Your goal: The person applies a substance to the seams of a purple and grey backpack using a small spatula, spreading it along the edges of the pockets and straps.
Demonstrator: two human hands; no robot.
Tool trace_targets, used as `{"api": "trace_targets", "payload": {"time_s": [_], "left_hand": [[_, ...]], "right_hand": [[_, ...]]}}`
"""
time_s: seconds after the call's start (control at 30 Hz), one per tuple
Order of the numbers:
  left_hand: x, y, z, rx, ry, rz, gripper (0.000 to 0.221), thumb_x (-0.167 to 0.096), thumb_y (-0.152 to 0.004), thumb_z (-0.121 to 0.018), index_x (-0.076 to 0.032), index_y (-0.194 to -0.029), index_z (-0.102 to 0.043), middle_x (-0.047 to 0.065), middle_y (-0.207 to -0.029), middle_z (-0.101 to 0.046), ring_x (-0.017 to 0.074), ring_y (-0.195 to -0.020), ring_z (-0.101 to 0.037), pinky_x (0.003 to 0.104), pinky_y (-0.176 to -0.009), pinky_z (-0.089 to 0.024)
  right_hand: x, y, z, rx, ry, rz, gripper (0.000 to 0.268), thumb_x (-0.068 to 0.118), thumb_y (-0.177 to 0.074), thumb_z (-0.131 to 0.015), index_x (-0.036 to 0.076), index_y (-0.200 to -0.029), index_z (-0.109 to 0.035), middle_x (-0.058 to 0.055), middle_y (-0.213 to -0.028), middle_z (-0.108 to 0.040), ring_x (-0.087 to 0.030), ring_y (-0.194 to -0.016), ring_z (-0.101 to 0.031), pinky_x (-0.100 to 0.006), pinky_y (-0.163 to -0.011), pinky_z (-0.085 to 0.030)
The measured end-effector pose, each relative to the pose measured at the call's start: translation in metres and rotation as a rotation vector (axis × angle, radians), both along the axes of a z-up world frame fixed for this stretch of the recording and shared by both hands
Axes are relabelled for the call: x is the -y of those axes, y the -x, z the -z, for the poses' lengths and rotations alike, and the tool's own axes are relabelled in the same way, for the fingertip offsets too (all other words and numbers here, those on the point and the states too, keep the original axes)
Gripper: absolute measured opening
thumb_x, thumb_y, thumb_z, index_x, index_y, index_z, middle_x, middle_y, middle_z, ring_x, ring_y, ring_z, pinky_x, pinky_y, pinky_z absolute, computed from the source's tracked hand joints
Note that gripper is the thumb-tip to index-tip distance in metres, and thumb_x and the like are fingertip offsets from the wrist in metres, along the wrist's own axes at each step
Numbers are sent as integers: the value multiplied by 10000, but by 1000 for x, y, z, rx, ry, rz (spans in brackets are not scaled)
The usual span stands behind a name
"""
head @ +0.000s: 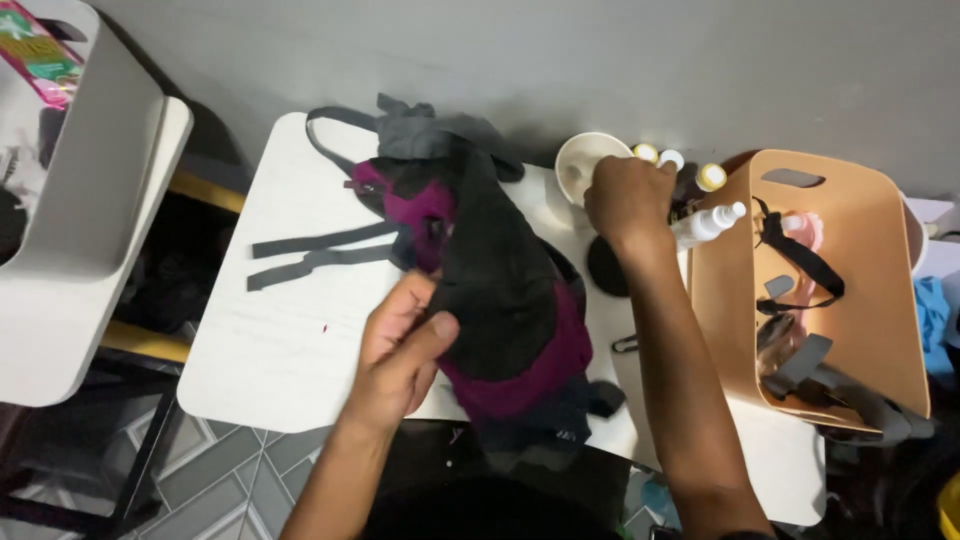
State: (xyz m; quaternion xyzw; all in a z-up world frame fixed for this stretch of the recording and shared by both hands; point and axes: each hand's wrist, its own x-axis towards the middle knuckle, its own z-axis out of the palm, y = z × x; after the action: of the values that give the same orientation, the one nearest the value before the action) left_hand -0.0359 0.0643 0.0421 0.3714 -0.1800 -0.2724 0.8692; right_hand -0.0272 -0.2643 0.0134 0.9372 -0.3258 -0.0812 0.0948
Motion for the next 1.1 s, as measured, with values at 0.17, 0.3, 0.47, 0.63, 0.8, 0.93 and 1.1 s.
{"api": "trace_targets", "payload": {"time_s": [0.17, 0.3, 0.47, 0.63, 0.8, 0.93, 1.1], "left_hand": [[-17, 5, 8, 295, -347, 94, 148, -72, -881, -761, -9, -870, -627, 122, -1016, -710, 214, -1009, -612, 372, -867, -479], [-21, 24, 12, 368, -492, 190, 146, -11, -886, -764, -22, -885, -619, 119, -1118, -765, 237, -1092, -685, 421, -941, -524], [-24, 22, 22, 453, -536, 244, 281, 15, -832, -751, -42, -1094, -668, 116, -1132, -732, 288, -1113, -629, 479, -929, -507], [-44, 3, 7, 614, -595, 377, 379, 12, -864, -679, -57, -1236, -657, 102, -1362, -649, 231, -1265, -605, 349, -1076, -446], [-71, -6, 20, 602, -914, 472, 459, -140, -851, -754, -243, -1294, -692, -21, -1300, -713, 168, -1063, -668, 315, -829, -497], [-83, -4, 21, 594, -996, 476, 319, -147, -863, -755, -235, -1170, -740, -29, -1118, -724, 155, -931, -669, 318, -777, -505], [-105, -18, 33, 712, -1020, 472, 375, -122, -826, -801, -191, -1193, -759, 34, -1257, -703, 225, -1108, -696, 336, -911, -530]], "right_hand": [[-14, 37, -52, 82, -121, 11, 267, 207, -934, -655, 46, -1114, -769, -273, -955, -753, -531, -897, -733, -639, -715, -541], [-50, 63, -106, 164, -292, 54, 346, 136, -1009, -538, 57, -1331, -640, -321, -1066, -722, -567, -1026, -692, -673, -872, -523], [-53, 81, -101, 248, -347, 54, 314, 166, -1023, -510, 105, -1276, -685, -264, -985, -730, -537, -977, -696, -648, -830, -526], [-58, 89, -103, 426, -257, -46, 333, 161, -991, -471, 142, -1242, -688, -159, -936, -756, -471, -880, -652, -556, -738, -443], [-53, 84, -85, 451, -465, -1, 364, 174, -983, -498, 90, -1293, -670, -207, -962, -724, -449, -939, -646, -562, -772, -450], [-80, 106, -89, 541, -622, 171, 292, 255, -1042, -548, 187, -1313, -633, -42, -750, -588, -219, -701, -564, -389, -719, -431], [-120, 123, -44, 756, -920, 156, 288, 286, -1043, -530, 166, -1240, -702, 26, -841, -617, -100, -691, -460, -280, -678, -405]]}}
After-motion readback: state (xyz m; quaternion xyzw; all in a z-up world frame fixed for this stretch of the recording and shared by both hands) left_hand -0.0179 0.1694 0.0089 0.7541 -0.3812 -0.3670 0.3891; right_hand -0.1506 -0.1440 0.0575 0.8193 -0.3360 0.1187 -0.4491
